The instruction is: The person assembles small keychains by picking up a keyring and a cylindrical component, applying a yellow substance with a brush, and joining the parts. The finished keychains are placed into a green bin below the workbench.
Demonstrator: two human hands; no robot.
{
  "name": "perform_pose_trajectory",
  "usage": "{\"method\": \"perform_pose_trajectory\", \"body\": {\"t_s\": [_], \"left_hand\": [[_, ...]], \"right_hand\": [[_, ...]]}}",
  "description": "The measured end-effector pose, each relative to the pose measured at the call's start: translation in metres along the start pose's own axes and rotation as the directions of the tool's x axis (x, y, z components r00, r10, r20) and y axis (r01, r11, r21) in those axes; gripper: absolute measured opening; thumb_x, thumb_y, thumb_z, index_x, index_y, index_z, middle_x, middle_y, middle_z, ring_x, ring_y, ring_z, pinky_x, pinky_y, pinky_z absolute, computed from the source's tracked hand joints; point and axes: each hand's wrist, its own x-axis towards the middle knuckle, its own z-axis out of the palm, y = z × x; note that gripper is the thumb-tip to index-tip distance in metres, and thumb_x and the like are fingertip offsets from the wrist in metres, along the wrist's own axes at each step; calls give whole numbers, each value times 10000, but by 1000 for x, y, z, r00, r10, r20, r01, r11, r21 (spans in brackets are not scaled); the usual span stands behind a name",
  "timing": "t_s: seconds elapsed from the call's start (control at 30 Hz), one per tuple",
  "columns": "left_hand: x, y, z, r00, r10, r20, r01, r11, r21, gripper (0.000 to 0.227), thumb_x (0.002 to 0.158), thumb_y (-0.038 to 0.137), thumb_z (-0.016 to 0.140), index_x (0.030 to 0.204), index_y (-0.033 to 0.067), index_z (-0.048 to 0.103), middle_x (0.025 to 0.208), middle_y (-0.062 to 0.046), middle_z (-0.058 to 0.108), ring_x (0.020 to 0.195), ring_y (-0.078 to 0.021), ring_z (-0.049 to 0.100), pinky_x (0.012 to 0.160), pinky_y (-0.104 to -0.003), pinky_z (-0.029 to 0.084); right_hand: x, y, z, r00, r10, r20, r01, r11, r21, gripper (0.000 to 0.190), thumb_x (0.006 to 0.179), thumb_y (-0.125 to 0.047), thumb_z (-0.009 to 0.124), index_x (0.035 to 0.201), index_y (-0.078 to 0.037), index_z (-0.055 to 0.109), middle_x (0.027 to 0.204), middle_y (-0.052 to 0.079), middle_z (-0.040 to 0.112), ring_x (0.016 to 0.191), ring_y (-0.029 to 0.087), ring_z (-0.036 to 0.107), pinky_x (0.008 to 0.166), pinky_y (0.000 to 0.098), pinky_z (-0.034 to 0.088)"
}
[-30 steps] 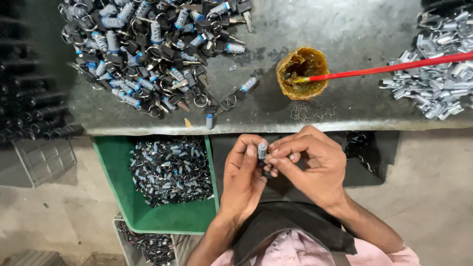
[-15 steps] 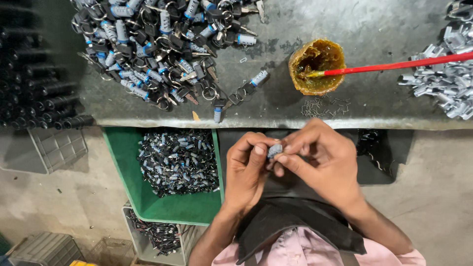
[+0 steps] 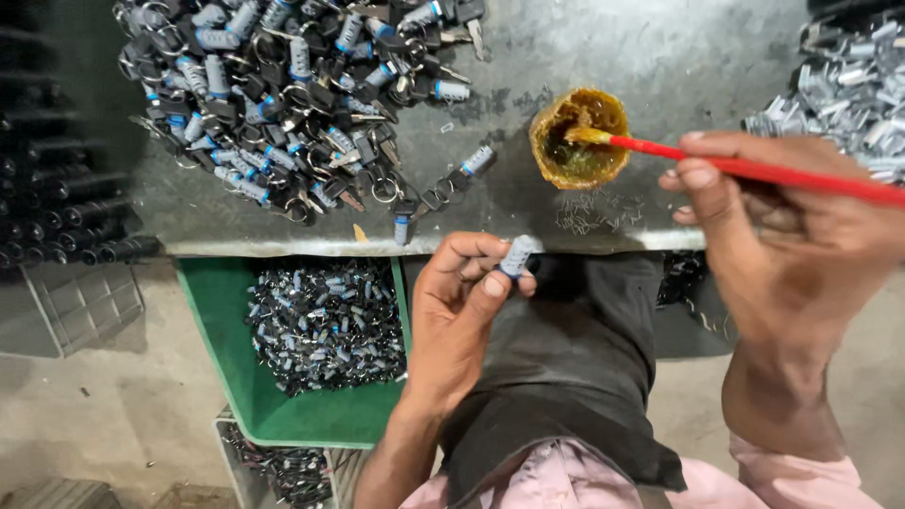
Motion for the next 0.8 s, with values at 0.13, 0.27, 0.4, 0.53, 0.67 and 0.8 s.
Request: {"method": "perform_pose_trajectory", "body": {"t_s": [0.13, 0.27, 0.4, 0.53, 0.67, 0.8], "left_hand": [[21, -15, 6, 1000, -18, -12, 16, 983, -184, 249, 1065, 172, 662, 1237, 16, 572, 1036, -69, 645, 959, -153, 620, 895, -325, 506], [38, -24, 3, 995, -100, 0, 94, 934, -345, 253, 1076, 204, 648, 1245, 31, 570, 988, -74, 641, 922, -153, 607, 880, -342, 503], [38, -31, -2, 990, -136, 38, 140, 916, -377, 261, 1070, 213, 658, 1244, 39, 571, 946, -69, 631, 864, -157, 589, 882, -351, 511], [27, -30, 2, 987, -143, 79, 163, 901, -401, 287, 1064, 223, 675, 1251, 34, 567, 926, -71, 630, 830, -157, 576, 900, -356, 517], [7, 0, 1, 980, -121, 156, 177, 890, -420, 417, 1024, 263, 708, 1311, 10, 543, 967, -34, 605, 866, -141, 552, 891, -347, 490], [-38, 83, -60, 942, -227, 247, 23, 778, 627, 337, 982, 370, 691, 1141, 73, 670, 1125, -39, 624, 1065, -207, 554, 981, -422, 452]], "right_hand": [[0, 7, 5, 999, -27, -25, 28, 999, 46, 107, 1120, 10, 683, 1188, 89, 660, 1055, 177, 707, 936, 204, 751, 801, 254, 645], [-23, 22, -8, 983, 126, -135, -82, 954, 289, 98, 1136, -17, 639, 1189, 65, 636, 995, 162, 704, 886, 186, 754, 819, 268, 655], [-41, 42, -14, 987, 110, -120, -43, 885, 464, 80, 1139, -15, 643, 1162, 61, 637, 948, 159, 687, 808, 191, 740, 750, 301, 647], [-36, 37, -6, 991, 25, -134, 11, 965, 263, 113, 1183, 5, 645, 1165, 117, 634, 951, 204, 700, 845, 224, 752, 784, 343, 638], [-9, 29, -15, 988, -117, 98, 127, 986, -105, 112, 1109, -57, 655, 1153, 44, 676, 967, 153, 733, 851, 195, 758, 776, 350, 613], [-12, 32, -20, 900, 172, 399, 43, 879, -476, 225, 971, -174, 754, 1189, -117, 754, 954, 85, 758, 649, 186, 695, 613, 343, 546]]}}
